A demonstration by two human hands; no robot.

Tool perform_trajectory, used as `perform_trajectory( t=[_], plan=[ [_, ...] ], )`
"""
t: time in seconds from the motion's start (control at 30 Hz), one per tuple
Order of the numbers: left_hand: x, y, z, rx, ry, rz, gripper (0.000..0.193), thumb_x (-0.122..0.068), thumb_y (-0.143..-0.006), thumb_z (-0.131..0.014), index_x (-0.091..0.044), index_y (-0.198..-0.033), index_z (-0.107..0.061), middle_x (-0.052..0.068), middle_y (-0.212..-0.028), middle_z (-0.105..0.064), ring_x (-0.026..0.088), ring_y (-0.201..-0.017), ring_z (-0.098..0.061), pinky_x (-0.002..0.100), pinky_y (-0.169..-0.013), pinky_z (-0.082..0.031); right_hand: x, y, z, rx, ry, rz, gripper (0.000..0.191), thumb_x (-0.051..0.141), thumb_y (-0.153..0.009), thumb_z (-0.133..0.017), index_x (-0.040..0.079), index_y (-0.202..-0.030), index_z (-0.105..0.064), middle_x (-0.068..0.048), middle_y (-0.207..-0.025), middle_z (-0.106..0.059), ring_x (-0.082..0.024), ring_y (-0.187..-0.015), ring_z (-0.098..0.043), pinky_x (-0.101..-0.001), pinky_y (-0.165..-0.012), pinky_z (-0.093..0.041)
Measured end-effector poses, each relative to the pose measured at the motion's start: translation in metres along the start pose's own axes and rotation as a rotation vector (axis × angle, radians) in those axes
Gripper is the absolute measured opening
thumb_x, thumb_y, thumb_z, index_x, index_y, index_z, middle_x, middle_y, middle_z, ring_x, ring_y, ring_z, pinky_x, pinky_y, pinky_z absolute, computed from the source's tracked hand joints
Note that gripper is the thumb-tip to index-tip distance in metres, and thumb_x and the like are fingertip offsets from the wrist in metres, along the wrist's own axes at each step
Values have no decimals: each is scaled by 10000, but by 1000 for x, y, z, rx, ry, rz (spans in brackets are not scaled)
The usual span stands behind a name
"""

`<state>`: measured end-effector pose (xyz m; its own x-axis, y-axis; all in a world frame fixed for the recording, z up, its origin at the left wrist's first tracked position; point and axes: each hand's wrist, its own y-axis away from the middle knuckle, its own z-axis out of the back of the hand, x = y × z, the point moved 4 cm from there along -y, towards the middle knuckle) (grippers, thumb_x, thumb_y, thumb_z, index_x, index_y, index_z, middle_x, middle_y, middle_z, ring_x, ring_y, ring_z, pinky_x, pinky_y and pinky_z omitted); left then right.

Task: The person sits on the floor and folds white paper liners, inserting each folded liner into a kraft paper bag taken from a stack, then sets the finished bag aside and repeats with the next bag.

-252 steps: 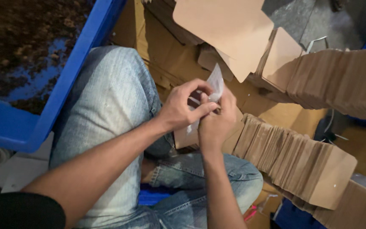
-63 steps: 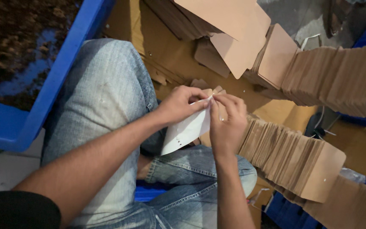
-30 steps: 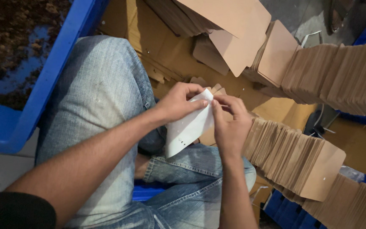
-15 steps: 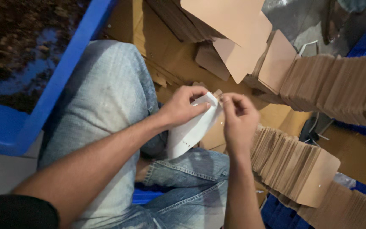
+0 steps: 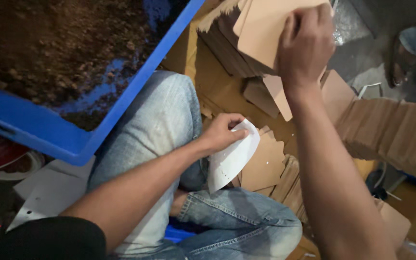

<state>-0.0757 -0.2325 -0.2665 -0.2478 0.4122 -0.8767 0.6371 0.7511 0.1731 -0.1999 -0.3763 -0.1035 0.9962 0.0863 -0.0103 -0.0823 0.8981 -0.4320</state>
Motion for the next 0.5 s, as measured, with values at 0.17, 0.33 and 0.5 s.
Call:
perform_trajectory(
  t=[0.17, 0.33, 0.5],
  plan=[
    [8, -2, -1, -10, -74, 0, 281, -184, -863, -740, -25, -1093, -710, 63, -993, -762, 134, -919, -704, 317, -824, -558, 19, 51, 35, 219, -119, 231, 911, 355, -803, -909, -25, -1477, -428, -259, -1485, -446, -455, -1331, -483, -494, -1088, -414],
    [15, 2, -1, -23, -205, 91, 325, -238, -860, -729, -32, -1110, -710, 77, -1012, -769, 152, -918, -711, 327, -835, -565, 23, 87, 47, 313, -153, 94, 965, -26, -813, -799, 77, -1630, -296, -185, -1685, -376, -387, -1561, -382, -480, -1290, -340],
    [14, 4, 0, -35, -173, 121, 336, -251, -858, -726, -42, -1121, -716, 67, -1043, -779, 150, -933, -721, 318, -833, -563, 26, 85, 51, 252, -276, 66, 747, -86, -1003, -646, -39, -1589, -185, -205, -1570, -506, -408, -1403, -513, -517, -1190, -396]
  ],
)
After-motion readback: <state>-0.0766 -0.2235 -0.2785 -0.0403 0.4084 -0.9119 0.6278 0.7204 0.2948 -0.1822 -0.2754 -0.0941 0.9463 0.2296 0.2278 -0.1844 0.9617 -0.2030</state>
